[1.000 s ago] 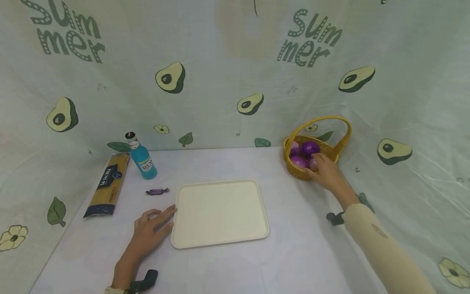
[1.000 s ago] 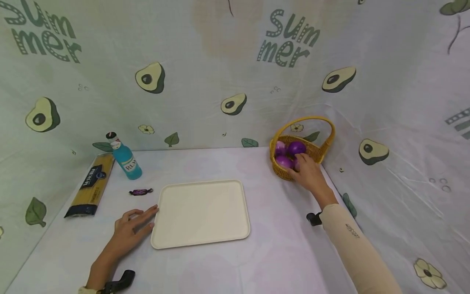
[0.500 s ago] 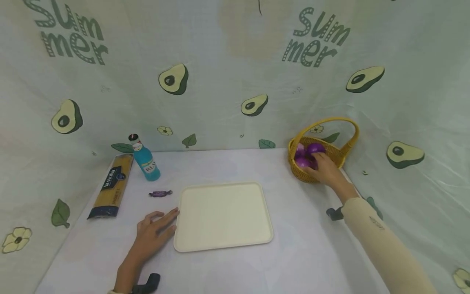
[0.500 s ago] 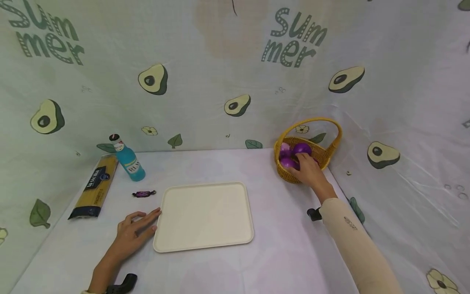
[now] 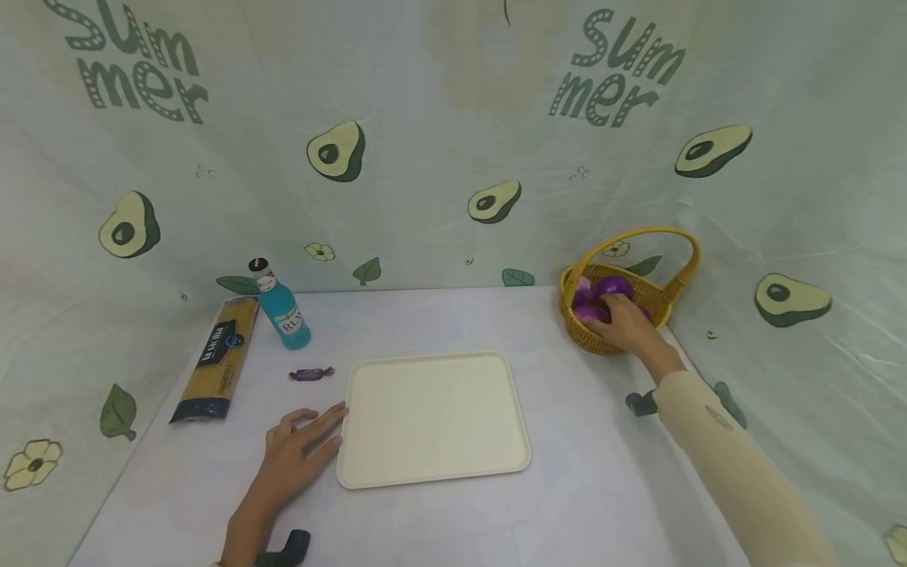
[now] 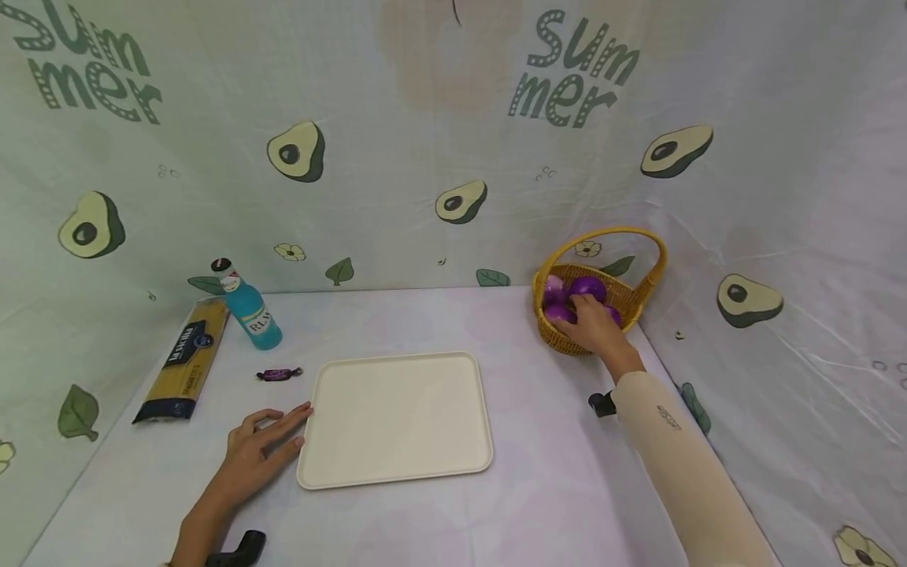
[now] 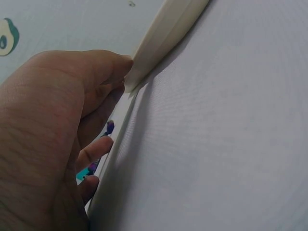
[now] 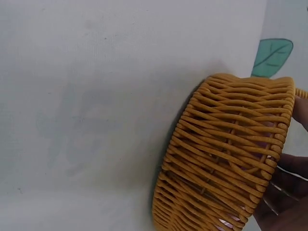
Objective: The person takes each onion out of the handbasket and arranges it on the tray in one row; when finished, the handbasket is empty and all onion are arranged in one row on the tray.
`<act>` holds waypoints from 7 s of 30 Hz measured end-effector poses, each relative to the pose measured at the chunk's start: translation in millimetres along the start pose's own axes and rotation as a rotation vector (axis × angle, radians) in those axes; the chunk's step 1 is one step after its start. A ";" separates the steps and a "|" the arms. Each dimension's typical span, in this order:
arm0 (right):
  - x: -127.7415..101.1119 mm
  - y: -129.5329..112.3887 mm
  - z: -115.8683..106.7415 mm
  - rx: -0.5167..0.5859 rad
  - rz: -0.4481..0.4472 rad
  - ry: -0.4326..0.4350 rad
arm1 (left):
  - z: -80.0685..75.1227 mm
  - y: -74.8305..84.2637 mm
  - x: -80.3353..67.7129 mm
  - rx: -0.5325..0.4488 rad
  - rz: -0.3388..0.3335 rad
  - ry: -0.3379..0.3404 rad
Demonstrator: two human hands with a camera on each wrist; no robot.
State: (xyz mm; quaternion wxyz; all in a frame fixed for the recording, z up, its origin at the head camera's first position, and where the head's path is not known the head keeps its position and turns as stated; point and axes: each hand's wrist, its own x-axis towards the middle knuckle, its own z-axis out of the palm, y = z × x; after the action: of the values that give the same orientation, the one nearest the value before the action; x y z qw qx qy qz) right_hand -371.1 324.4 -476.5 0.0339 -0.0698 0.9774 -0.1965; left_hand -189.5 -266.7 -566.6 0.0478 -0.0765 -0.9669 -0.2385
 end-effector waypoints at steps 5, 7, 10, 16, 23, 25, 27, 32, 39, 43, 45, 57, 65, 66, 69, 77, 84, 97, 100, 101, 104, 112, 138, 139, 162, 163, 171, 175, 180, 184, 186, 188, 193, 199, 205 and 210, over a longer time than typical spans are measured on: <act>4.0 1.5 1.7 0.002 -0.011 0.002 | 0.1 -0.5 0.5 -0.008 0.006 0.003; 5.2 1.7 2.1 -0.004 -0.016 0.002 | -0.1 -0.5 0.7 -0.008 0.004 -0.001; 6.2 1.6 2.2 -0.006 -0.005 -0.008 | -0.5 -0.2 1.2 -0.011 0.002 -0.006; 9.2 -0.7 0.0 -0.009 0.047 -0.085 | -1.2 0.7 1.2 -0.018 0.002 -0.004; 11.8 -8.5 -5.6 0.002 0.049 -0.141 | -1.2 1.1 0.3 -0.015 -0.013 -0.012; 12.7 -10.7 -6.9 0.013 0.062 -0.149 | -0.9 0.8 0.4 -0.017 -0.016 -0.012; 12.9 -11.5 -7.6 0.019 0.084 -0.149 | -0.7 0.8 0.6 -0.019 -0.014 -0.012; 12.3 -8.3 -7.4 0.023 0.106 -0.107 | -2.2 1.3 0.6 -0.023 -0.008 -0.008; 9.0 -9.6 -9.7 0.042 0.072 -0.030 | -3.2 2.0 0.5 -0.025 0.021 0.020; 6.5 -13.1 -11.0 0.040 0.075 -0.008 | -3.9 1.1 0.0 -0.029 0.004 0.002; 4.5 -14.5 -11.9 0.041 0.078 0.007 | -4.2 1.4 0.1 -0.027 -0.005 -0.011; -11.2 -21.0 -18.5 0.028 0.022 0.074 | -4.2 2.9 -2.0 -0.036 -0.005 -0.010; -23.4 -27.2 -23.6 0.002 -0.019 0.117 | -3.8 1.1 -2.0 -0.032 0.016 0.015; -25.4 -27.9 -24.0 -0.002 -0.028 0.126 | -3.7 1.0 -2.1 -0.032 0.015 0.017; -30.6 -29.3 -24.2 -0.011 -0.041 0.150 | -3.7 1.2 -2.2 -0.034 0.014 0.015; -43.3 -33.3 -24.7 -0.008 -0.035 0.152 | -4.3 1.3 -1.9 -0.045 0.017 0.017; -50.2 -34.4 -24.4 -0.004 -0.067 0.188 | -3.2 1.3 -3.3 -0.042 -0.011 -0.012; -59.9 -45.5 -28.7 -0.010 -0.073 0.185 | -4.3 2.6 -3.1 -0.025 -0.003 -0.006; -61.3 -49.1 -29.7 -0.012 -0.072 0.176 | -4.5 2.5 -3.1 -0.027 0.003 -0.003; -61.7 -50.3 -29.8 -0.014 -0.071 0.174 | -4.6 2.2 -3.0 -0.027 0.005 -0.003; -62.7 -54.0 -29.3 -0.018 -0.064 0.173 | -4.3 2.2 -2.9 -0.033 0.014 0.004; -65.9 -60.6 -24.1 -0.020 -0.071 0.185 | -4.2 3.7 -3.8 -0.036 0.021 0.022; -76.1 -96.0 -7.5 -0.002 -0.183 0.204 | -3.8 2.2 -4.7 -0.043 0.032 0.043; -76.1 -97.6 -7.4 0.002 -0.182 0.203 | -3.8 2.2 -4.7 -0.043 0.032 0.044; -79.1 -111.6 6.2 0.051 -0.237 0.201 | -6.0 6.1 -5.6 -0.072 0.024 0.030; -79.8 -113.0 6.4 0.051 -0.237 0.198 | -6.1 6.2 -5.6 -0.069 0.026 0.032; -82.5 -120.3 12.1 0.054 -0.223 0.168 | -7.0 5.3 -5.8 -0.075 0.029 0.034; -82.8 -123.3 15.6 0.063 -0.223 0.159 | -5.8 4.6 -5.2 -0.072 0.027 0.037; -82.2 -127.3 18.9 0.064 -0.263 0.181 | -6.3 5.0 -5.0 -0.079 0.030 0.036; -80.7 -128.5 22.7 0.061 -0.298 0.200 | -5.4 3.8 -4.9 -0.073 0.037 0.040; -79.9 -129.0 24.7 0.060 -0.308 0.206 | -4.6 3.1 -4.9 -0.072 0.038 0.044; -79.8 -130.5 26.0 0.063 -0.320 0.213 | -4.2 2.8 -5.1 -0.070 0.036 0.049; -80.7 -135.5 29.4 0.074 -0.335 0.219 | -4.9 2.0 -4.9 -0.075 0.032 0.041; -81.1 -140.8 34.7 0.076 -0.337 0.210 | -5.5 0.1 -4.1 -0.078 0.026 0.016; -80.7 -145.9 37.3 0.079 -0.368 0.224 | -5.2 -1.0 -4.4 -0.082 0.032 0.026; -81.2 -149.6 39.0 0.086 -0.399 0.238 | -5.3 0.9 -4.3 -0.079 0.036 0.038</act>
State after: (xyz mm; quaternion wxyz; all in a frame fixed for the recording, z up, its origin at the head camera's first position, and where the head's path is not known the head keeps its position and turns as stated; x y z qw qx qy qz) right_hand -268.8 185.1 -451.0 -0.1181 -0.2366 0.9321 -0.2474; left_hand -184.8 -268.9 -562.0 0.0674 -0.0912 -0.9541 -0.2771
